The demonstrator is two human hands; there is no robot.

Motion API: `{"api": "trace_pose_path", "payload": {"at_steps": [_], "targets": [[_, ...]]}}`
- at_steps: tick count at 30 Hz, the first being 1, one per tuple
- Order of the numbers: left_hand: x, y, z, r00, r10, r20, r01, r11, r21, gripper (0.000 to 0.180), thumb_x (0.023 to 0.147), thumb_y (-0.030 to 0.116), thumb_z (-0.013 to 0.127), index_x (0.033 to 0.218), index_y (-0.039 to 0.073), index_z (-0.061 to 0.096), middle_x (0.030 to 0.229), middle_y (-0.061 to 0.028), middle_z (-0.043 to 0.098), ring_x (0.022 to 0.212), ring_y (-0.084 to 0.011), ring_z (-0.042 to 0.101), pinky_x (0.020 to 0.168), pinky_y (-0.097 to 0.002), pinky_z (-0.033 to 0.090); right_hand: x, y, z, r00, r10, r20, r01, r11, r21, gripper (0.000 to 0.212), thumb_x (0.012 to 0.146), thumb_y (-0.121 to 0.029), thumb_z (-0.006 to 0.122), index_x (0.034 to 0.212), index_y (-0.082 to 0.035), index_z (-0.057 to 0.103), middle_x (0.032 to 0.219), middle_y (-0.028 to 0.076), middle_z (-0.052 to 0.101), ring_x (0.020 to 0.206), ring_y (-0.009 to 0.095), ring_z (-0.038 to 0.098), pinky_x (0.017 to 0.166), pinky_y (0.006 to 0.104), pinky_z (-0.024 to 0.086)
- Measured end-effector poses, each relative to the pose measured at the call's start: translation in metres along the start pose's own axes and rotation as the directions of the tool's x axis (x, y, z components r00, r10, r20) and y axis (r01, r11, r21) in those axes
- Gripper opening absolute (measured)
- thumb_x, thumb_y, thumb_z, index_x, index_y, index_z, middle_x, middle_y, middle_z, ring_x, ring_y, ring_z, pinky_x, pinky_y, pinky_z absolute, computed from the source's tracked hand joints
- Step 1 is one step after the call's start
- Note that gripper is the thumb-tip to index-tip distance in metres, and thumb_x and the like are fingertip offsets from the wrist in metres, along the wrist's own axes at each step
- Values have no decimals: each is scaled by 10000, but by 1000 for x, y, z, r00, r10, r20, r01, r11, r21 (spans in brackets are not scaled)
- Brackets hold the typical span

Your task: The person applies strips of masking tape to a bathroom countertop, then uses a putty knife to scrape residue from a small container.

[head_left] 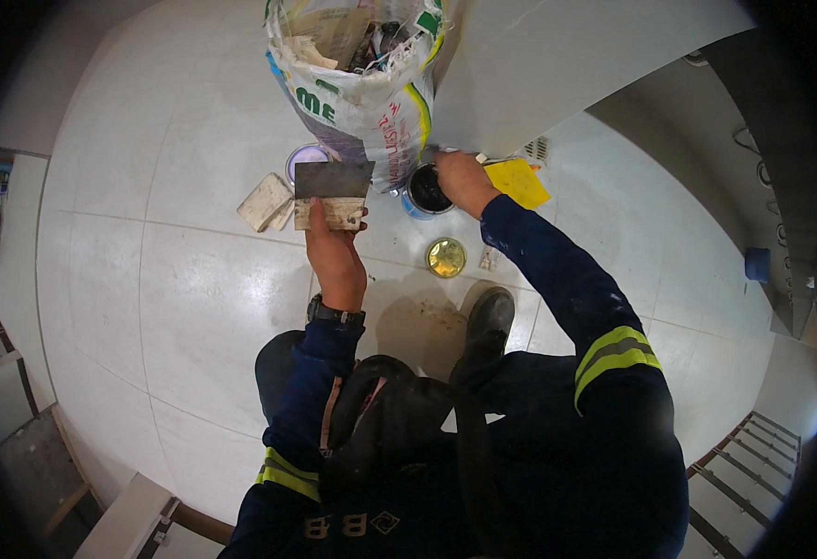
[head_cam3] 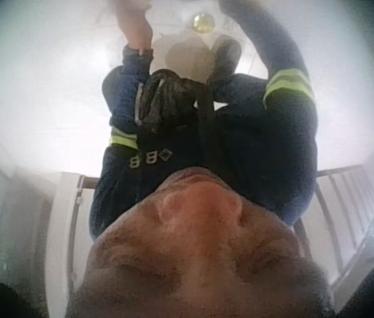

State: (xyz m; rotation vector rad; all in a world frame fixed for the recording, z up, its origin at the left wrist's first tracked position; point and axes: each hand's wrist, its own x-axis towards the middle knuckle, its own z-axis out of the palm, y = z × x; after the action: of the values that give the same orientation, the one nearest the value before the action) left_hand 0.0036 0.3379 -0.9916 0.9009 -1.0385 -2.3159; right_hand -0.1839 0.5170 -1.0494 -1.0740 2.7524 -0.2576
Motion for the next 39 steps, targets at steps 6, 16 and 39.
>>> {"api": "trace_pose_path", "payload": {"at_steps": [6,16,39], "targets": [[2,4,-6,1000,-5,1,5,1000,1,373,1101,398,476,1276,84,575,1078,-77,705,908,-225,678,798,-377,486,-2,2,16,1000,-19,-13,19,999,39,196,921,-62,563,1045,-13,707,945,267,729,901,428,739,805,505,597],[0,9,-6,999,-15,-44,16,1000,13,385,1105,397,464,1284,72,569,1086,-89,708,947,-227,694,802,-378,515,-7,-3,23,981,-178,71,172,982,77,207,935,-75,554,1079,-38,698,948,230,729,905,408,728,799,511,583],[-51,82,66,624,673,397,-721,299,626,470,937,-132,650,1380,-21,538,1357,-167,603,1225,-278,629,1095,-417,485,-125,-55,-274,902,280,-328,8,749,662,247,1083,-167,562,1253,-22,666,1102,92,733,964,160,697,844,310,542]]}}
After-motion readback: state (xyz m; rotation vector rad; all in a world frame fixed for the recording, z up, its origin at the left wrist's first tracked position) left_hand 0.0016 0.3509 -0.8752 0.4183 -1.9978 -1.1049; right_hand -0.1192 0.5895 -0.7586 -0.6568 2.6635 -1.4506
